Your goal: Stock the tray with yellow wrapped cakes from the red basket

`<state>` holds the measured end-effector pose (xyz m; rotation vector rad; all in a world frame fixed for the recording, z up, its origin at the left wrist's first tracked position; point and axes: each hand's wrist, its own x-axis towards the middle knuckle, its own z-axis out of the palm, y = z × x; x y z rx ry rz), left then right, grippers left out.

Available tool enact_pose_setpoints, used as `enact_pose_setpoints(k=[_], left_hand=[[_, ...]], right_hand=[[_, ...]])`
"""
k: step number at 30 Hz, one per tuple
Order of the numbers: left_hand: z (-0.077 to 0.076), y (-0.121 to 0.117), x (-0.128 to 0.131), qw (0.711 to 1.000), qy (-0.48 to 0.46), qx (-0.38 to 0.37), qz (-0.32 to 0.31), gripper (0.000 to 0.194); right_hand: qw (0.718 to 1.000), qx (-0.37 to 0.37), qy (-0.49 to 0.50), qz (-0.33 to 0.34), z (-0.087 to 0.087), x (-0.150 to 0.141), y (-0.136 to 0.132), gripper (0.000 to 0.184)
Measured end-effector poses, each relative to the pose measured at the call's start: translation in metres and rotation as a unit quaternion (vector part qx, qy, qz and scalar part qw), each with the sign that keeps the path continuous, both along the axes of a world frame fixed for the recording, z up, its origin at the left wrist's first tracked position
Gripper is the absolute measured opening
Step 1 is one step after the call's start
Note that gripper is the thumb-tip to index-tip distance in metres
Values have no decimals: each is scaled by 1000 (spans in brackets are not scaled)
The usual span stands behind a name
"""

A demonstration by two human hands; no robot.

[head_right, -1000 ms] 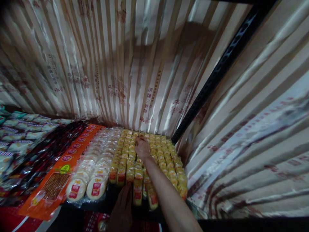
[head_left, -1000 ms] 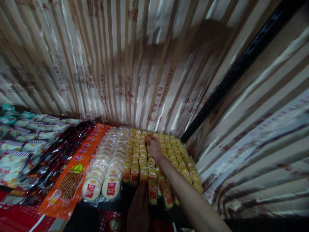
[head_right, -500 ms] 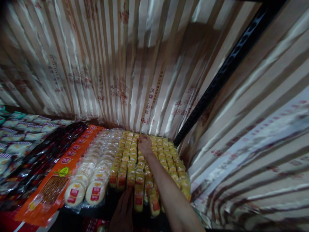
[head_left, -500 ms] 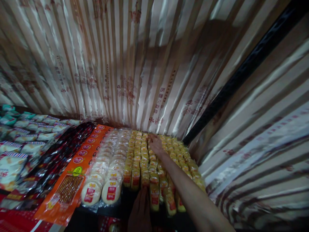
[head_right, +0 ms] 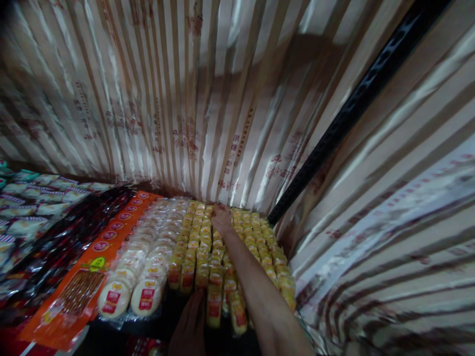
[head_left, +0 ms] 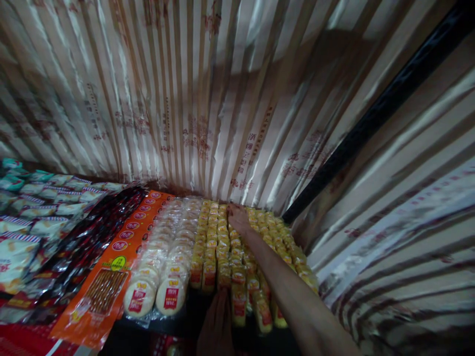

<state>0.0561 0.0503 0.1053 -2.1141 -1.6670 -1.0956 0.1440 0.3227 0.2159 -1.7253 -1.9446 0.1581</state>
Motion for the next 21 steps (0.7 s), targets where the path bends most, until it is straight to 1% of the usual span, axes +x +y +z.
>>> enact_pose_setpoints(k=[3,6,8,9,10,11,12,14,15,17,19,21], left_hand=[[0,0,0,1000,-6,22,3,69],[9,-2,-4,1000,15,-6,-4,73],[18,-3,-8,999,35,-29,-19,73],[21,-4,-10,998,40,-32,-27,73],[24,-4,-12,998,42,-31,-34,72],[26,-4,-14,998,41,-27,-43,70],[27,-4,-15,998,38,-23,-52,69],[25,-4,-16,997,24,-20,-68,65],[23,-4,-16,997,17,-22,-72,64],[18,-5,-16,997,6,-31,-75,61],[14,-5,-17,996,4,-32,-81,59],[13,-4,-18,995,-3,-40,-87,57]], right_hand=[[999,23,30,-9,5,6,-8,36],[997,45,57,-13,16,15,-31,38],[993,72,90,-3,24,23,-59,37],[986,104,132,10,28,26,-77,36],[977,126,168,27,31,29,-97,34],[971,134,197,29,32,31,-120,33],[967,124,221,24,33,33,-144,33],[962,114,247,15,27,34,-192,31],[964,107,243,17,21,34,-215,28],[970,98,219,44,5,30,-256,24],[974,104,192,51,-14,24,-285,25],[979,101,167,57,-30,19,-302,26]])
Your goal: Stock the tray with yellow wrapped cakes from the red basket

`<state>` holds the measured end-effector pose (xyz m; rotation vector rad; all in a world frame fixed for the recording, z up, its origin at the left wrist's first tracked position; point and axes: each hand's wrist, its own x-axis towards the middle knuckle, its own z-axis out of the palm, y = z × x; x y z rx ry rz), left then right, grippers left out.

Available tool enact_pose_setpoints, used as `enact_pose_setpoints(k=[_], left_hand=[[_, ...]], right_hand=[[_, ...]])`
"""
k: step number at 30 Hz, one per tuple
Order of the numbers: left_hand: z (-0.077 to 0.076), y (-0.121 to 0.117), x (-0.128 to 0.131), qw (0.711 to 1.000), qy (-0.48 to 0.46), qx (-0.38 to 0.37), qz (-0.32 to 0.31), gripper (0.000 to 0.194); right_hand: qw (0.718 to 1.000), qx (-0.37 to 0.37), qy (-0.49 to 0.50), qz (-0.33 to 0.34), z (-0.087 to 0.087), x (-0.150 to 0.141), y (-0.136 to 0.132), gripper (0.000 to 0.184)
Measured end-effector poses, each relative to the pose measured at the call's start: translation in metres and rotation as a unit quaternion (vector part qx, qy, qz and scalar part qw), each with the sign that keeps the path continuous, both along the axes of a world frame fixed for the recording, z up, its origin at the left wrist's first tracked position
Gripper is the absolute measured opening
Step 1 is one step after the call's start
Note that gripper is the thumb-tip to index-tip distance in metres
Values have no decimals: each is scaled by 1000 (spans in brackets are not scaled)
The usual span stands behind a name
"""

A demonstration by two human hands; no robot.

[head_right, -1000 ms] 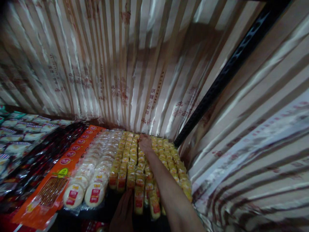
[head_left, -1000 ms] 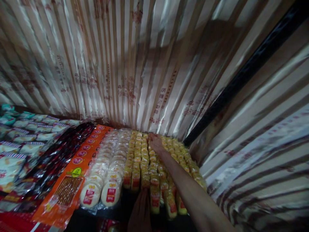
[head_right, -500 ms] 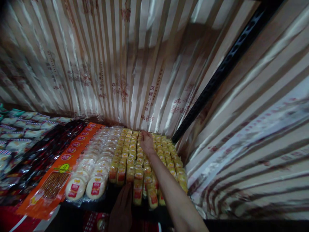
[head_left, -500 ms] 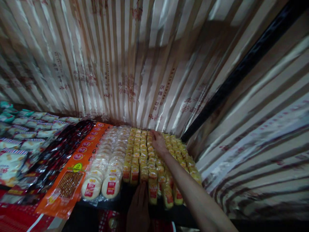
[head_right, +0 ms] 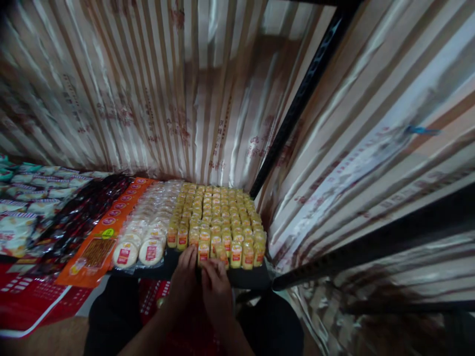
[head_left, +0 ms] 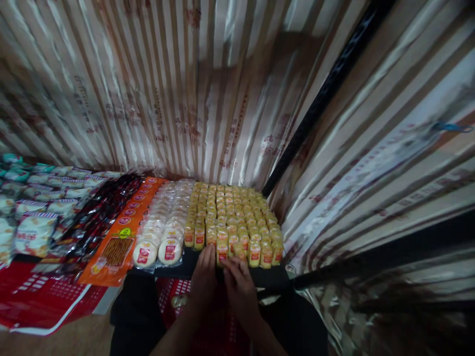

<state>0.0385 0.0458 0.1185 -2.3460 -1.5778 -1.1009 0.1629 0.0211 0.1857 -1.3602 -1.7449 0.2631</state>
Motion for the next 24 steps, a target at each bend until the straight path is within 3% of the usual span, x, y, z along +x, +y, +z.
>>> enact_pose_setpoints(k=[4,12,24], left_hand=[[8,1,-1,998,-49,-47,-6,49],[28,0,2,984,-142,-105,2,51],[40,-4,5,984,-163,-68,-1,39]], right_hand=[[999,4,-46,-25,-18,-5,-6,32],[992,6,-110,-56,-27,-7,2,38],[997,12,-68,-32,-33,0,0,37]])
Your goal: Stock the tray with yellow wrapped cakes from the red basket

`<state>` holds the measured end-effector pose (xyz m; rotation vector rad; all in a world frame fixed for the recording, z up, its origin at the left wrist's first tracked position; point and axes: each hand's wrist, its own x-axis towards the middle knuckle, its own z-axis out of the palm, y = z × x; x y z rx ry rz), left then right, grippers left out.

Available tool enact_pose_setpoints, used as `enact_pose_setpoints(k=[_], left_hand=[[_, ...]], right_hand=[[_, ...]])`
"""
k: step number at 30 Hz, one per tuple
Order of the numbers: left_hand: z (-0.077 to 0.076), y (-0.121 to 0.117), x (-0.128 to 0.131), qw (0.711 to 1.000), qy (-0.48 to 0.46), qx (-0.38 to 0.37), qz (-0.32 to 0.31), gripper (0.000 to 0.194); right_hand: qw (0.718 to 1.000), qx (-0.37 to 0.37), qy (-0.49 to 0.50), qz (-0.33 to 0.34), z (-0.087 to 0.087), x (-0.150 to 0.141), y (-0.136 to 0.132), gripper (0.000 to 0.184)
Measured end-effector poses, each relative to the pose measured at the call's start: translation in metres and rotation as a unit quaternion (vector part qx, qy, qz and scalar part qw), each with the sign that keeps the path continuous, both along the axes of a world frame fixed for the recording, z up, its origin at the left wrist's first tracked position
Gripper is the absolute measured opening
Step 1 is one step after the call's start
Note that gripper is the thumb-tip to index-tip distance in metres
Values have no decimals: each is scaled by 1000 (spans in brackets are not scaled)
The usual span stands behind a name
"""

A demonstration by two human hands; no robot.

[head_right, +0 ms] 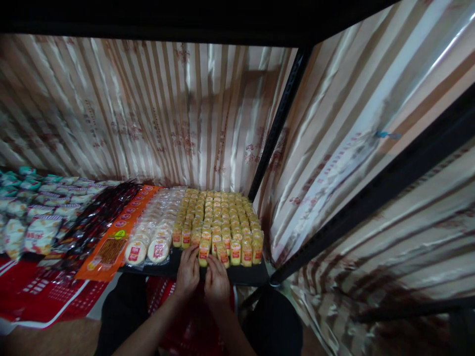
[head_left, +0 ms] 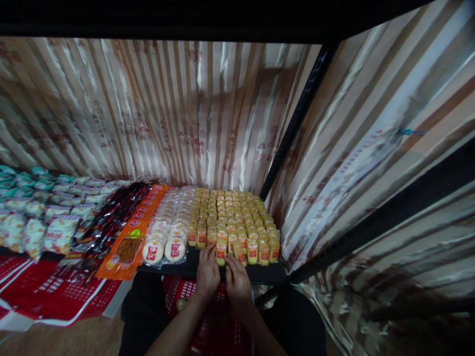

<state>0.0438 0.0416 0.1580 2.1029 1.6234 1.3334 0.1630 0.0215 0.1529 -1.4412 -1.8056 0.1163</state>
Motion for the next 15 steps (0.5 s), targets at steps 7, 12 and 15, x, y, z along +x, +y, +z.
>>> enact_pose_setpoints(k=[7,12,15], left_hand=[[-8,-11,11,997,-52,-3,50,34],[-11,-21,3,988,-96,-24,117,33],[-6,-20,-12,982,-106,-21,155,34]], right_hand=[[999,16,44,-8,0,0,-9,38],[997,2,68,22,5,-18,-12,41],[996,-4,65,61,9,-38,-6,45]])
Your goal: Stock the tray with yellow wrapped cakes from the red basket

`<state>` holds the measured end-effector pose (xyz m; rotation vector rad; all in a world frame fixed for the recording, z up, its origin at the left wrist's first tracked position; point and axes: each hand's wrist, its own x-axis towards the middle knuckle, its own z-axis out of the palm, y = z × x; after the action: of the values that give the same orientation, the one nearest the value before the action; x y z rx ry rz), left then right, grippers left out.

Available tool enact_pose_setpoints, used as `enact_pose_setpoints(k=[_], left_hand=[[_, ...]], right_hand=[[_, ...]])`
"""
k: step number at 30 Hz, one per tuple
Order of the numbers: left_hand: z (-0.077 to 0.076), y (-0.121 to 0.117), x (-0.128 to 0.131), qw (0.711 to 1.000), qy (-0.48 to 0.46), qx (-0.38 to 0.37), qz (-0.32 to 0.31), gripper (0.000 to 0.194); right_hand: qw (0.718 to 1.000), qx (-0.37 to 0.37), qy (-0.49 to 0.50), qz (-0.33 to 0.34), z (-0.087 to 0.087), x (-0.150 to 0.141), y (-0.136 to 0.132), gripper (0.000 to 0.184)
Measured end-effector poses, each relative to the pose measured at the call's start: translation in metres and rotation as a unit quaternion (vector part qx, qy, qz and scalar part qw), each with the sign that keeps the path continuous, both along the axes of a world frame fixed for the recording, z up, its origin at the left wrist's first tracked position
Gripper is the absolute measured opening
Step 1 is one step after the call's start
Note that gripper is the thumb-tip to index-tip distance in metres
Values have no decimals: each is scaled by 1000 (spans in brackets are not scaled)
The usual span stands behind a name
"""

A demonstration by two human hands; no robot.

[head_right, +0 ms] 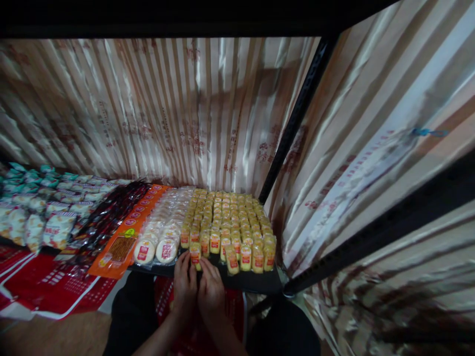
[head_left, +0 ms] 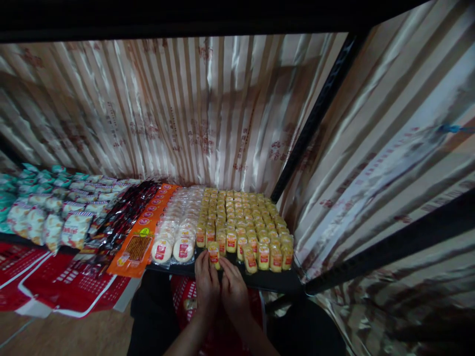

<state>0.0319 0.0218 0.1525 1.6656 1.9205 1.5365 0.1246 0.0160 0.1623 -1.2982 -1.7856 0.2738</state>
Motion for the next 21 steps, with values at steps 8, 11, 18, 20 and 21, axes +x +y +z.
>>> enact_pose_setpoints(k=[8,11,18,20,21], left_hand=[[23,20,-31,996,19,-71,58,36],[21,24,-32,995,17,-77,58,37],[9,30,-33,997,9,-53,49,35],[9,31,-33,997,7,-63,46,36],[9,31,-34,997,6,-68,41,37]], right_hand=[[999,-10,31,36,0,-38,32,55],[998,-25,37,44,-6,-40,38,52],[995,-60,67,35,-19,-42,44,46],[994,-69,79,38,-19,-44,44,46],[993,-75,86,40,-18,-45,43,45]])
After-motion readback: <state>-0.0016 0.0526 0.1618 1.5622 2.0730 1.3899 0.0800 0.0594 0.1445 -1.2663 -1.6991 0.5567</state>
